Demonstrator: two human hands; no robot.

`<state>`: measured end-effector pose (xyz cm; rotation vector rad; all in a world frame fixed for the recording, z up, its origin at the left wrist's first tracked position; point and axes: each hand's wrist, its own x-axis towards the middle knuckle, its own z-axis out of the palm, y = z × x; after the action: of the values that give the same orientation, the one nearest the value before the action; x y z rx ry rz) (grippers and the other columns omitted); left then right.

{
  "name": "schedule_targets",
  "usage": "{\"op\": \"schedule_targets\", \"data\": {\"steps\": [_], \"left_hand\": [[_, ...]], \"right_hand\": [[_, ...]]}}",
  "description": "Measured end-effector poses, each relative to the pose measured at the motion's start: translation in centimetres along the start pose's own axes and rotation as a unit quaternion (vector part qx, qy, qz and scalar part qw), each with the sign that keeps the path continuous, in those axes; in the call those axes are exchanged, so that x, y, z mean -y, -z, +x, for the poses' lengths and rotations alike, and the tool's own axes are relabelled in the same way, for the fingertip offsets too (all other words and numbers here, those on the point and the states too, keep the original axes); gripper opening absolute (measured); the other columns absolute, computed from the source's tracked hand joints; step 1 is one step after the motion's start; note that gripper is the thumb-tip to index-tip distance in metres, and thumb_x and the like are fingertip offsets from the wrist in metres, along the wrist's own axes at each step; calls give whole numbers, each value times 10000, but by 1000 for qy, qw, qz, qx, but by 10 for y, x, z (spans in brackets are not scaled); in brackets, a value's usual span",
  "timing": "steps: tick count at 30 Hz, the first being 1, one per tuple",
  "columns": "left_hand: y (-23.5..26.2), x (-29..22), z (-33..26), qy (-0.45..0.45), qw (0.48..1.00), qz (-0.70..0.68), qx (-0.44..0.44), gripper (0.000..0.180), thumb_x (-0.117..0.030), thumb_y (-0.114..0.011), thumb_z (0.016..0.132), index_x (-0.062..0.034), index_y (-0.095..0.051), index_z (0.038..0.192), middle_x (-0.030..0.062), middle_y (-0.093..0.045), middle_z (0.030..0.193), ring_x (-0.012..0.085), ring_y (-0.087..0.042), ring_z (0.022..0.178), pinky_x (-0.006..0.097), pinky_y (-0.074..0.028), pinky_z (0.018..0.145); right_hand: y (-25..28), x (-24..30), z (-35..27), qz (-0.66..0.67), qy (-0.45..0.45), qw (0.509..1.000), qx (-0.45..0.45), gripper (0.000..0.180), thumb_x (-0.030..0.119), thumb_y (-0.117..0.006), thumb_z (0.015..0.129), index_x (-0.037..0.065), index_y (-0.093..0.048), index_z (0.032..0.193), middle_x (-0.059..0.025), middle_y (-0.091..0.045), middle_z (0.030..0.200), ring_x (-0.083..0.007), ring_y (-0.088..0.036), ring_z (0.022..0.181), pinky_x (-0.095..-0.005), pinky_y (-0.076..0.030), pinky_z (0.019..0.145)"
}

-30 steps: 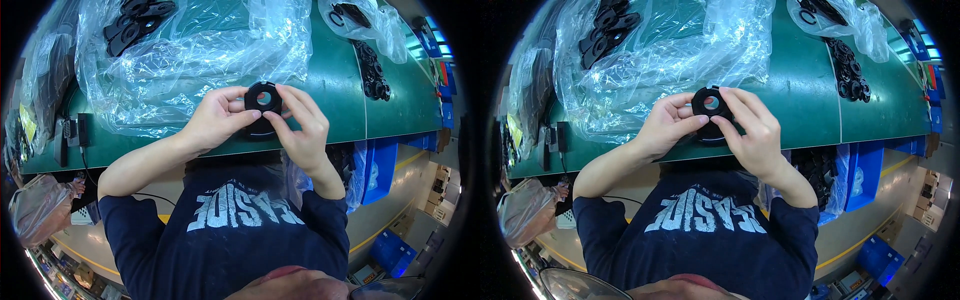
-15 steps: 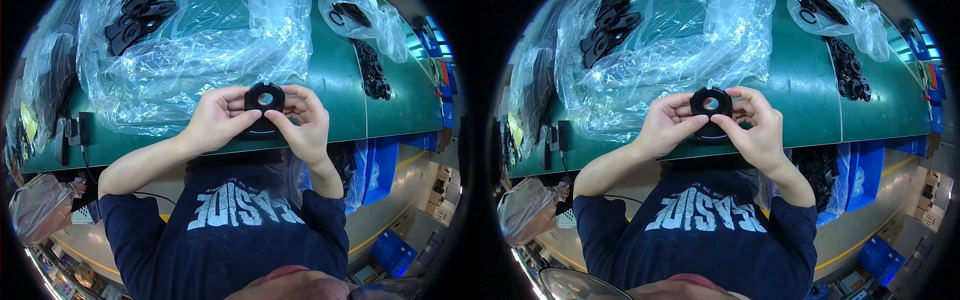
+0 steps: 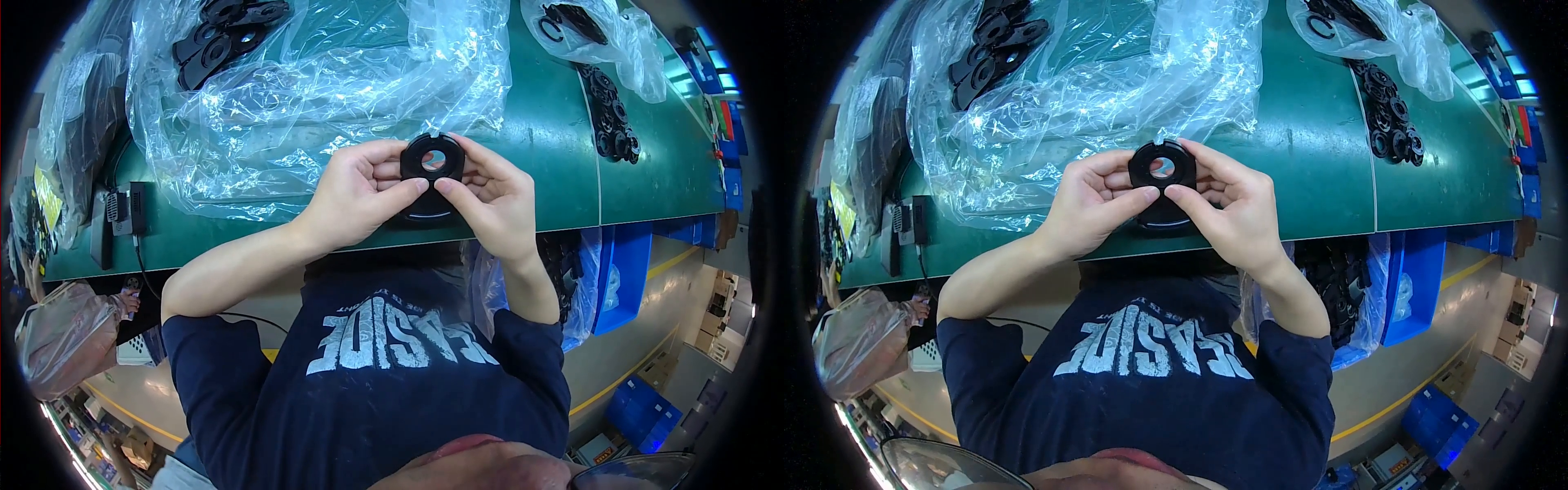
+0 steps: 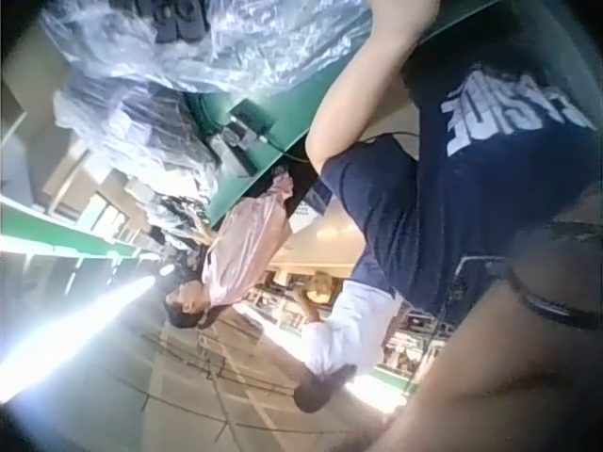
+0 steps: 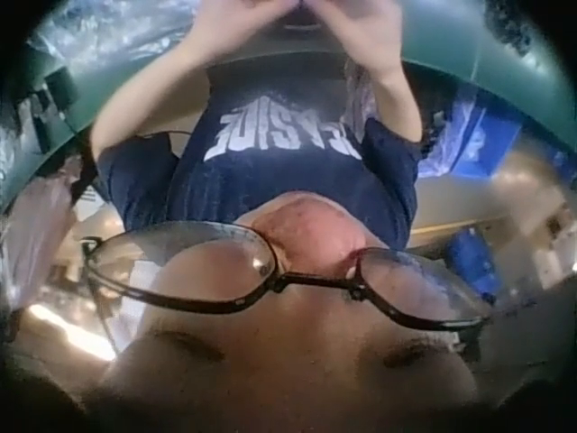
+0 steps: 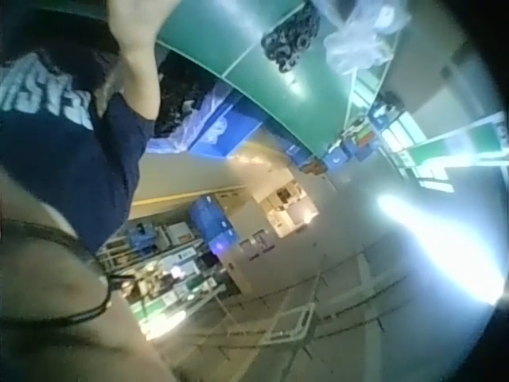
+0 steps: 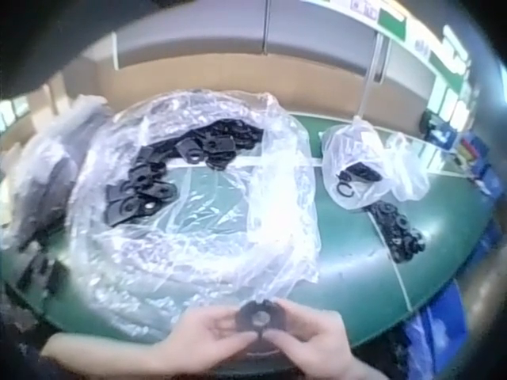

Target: The person assembles small black plastic components for light fixtures by hand at a factory workbench.

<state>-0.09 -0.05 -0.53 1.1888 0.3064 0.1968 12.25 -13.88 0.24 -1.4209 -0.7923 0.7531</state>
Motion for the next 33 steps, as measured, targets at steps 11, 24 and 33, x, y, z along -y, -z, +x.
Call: {"op": "schedule_targets", "data": {"steps": [11,24,33], "left_hand": [[-1,0,5,15,999,-33,-11,354,-1,-585,828,66,-497,1165,111,-614,1032,112,-584,931,220,-479,809],[-1,4,0,-24,998,50,-14,294,8,-556,846,57,-498,1129,92,-619,1003,92,-581,901,205,-471,771],[0,3,1,-18,999,50,-4,308,3,-590,824,60,-514,1117,80,-625,965,80,-581,880,199,-474,750]], "right_hand": [[1,-8,2,-1,34,999,-40,437,-72,-634,763,-75,-508,1181,-133,-626,964,-113,-603,796,-218,-501,670],[-17,-15,-7,-154,222,951,-151,298,-84,-646,720,-44,-602,1012,-176,-614,1049,-181,-627,864,-256,-515,721],[1,-8,-6,-20,23,998,-57,213,-32,-691,732,-63,-597,921,-98,-629,897,-131,-620,803,-231,-524,702]]}}
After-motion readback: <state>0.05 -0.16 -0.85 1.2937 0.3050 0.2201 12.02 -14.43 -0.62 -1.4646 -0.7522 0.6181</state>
